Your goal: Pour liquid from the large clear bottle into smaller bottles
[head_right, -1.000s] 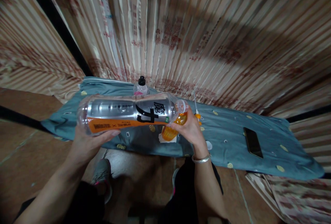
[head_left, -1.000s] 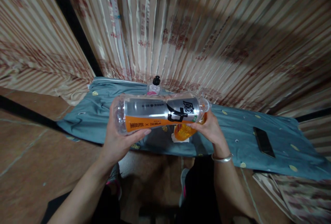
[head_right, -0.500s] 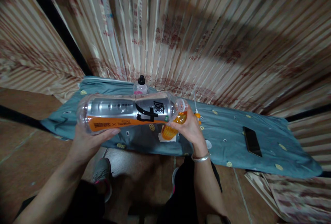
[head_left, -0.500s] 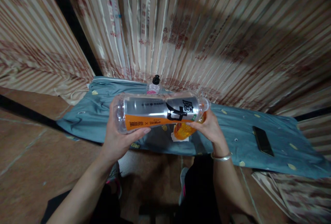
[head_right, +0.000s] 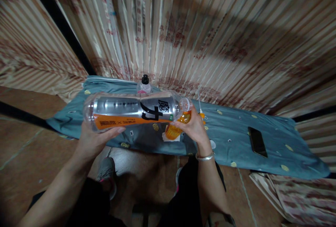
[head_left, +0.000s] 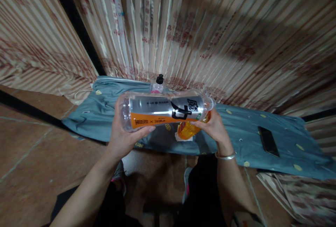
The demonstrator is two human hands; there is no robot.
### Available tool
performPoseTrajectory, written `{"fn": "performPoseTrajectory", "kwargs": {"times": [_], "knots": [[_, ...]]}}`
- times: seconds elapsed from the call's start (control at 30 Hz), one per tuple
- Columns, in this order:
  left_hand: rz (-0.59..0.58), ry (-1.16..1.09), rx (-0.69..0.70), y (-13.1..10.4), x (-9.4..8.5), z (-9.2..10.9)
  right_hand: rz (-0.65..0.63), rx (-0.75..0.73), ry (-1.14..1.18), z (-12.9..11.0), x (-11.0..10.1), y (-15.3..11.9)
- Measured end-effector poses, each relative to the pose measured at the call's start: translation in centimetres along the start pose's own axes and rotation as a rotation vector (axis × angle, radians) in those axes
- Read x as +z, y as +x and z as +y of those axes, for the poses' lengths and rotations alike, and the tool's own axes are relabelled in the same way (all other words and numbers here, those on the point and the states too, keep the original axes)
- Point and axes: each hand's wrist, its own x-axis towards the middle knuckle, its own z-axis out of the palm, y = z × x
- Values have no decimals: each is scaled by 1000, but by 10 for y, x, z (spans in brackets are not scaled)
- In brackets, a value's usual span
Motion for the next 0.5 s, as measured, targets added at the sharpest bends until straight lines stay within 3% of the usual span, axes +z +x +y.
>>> {"fn": "performPoseTrajectory", "kwargs": {"times": [0.5], "knots": [[-30,-7,152,2,-2,-10,-1,15,-3,4,0,1]]}}
